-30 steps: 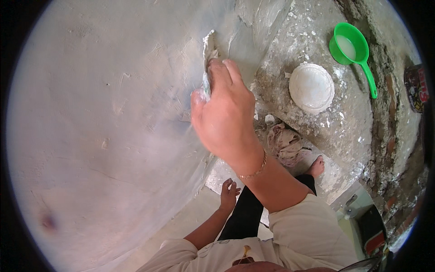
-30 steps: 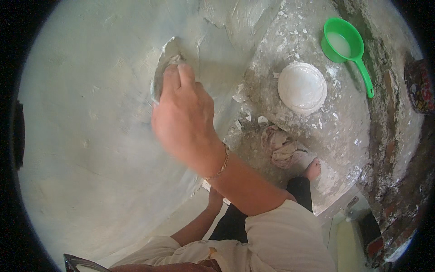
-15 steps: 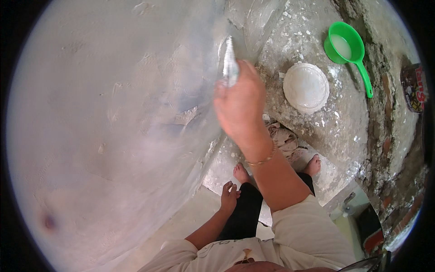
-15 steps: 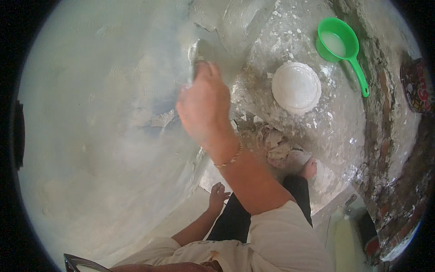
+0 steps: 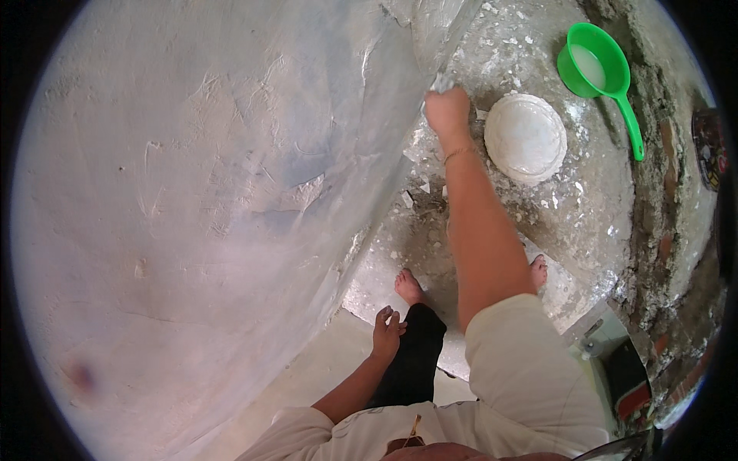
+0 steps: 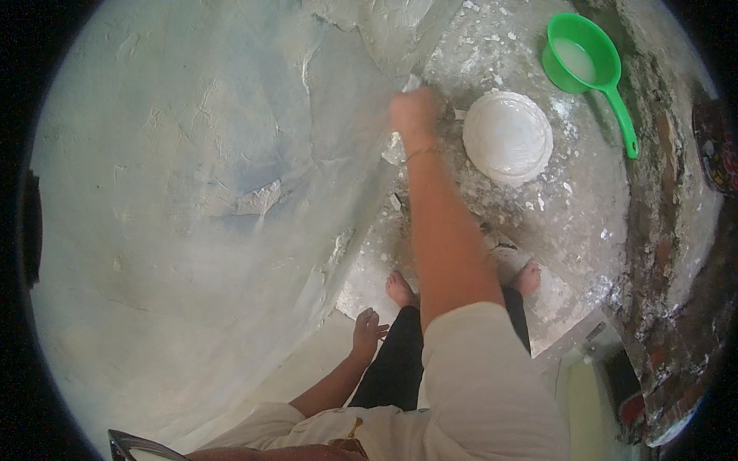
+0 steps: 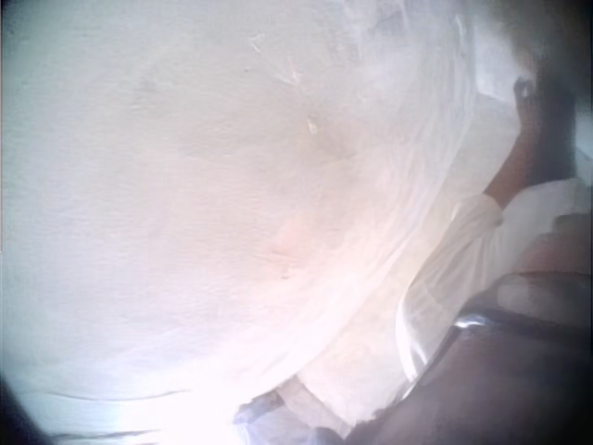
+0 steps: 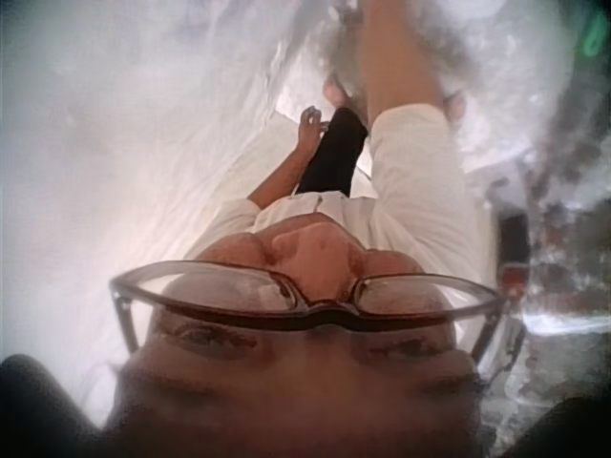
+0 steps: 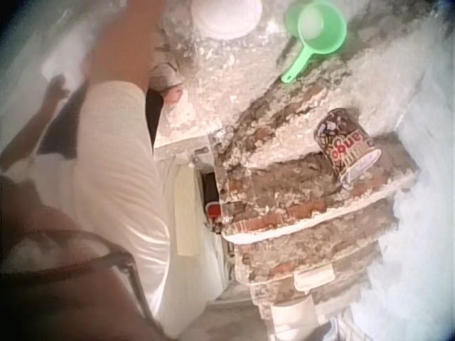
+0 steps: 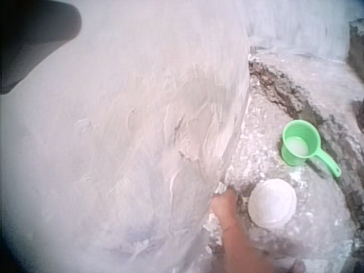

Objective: The person applies wall putty to a concrete wall surface using a small plastic scraper tool, picking up putty from a plastic container and spreading it across the wall in multiple strokes.

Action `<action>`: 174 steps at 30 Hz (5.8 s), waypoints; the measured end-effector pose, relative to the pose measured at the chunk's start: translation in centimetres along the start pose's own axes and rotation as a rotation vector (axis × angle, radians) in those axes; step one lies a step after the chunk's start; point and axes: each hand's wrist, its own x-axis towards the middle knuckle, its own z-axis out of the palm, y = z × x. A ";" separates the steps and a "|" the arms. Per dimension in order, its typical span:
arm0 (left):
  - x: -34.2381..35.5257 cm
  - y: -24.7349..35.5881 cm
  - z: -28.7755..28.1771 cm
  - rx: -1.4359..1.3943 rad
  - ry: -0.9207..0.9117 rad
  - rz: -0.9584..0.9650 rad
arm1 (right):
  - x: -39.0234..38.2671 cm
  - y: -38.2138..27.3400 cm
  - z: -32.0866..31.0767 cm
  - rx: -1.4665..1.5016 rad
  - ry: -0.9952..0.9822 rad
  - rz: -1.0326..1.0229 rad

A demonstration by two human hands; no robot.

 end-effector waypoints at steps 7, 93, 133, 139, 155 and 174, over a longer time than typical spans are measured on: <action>0.0 -0.3 -0.9 0.018 0.034 -0.049 | -2.4 5.0 0.1 -0.304 -0.109 -0.005; 0.6 -3.1 -3.3 -0.056 -0.046 -0.082 | -12.2 12.7 0.0 -0.950 -0.326 -0.854; 0.9 -1.6 -4.1 0.016 -0.125 0.046 | -25.6 15.1 -2.4 -0.654 -0.326 -0.344; 1.6 -1.3 -5.4 0.016 -0.145 0.069 | -28.0 15.4 -11.9 -0.805 -0.379 0.001; 1.2 0.0 0.0 -0.281 0.070 -0.012 | -22.6 18.1 -20.4 0.234 -0.335 0.632; 14.1 -5.1 -0.4 0.511 -0.093 0.306 | -19.0 19.5 -17.9 -0.185 -0.689 0.215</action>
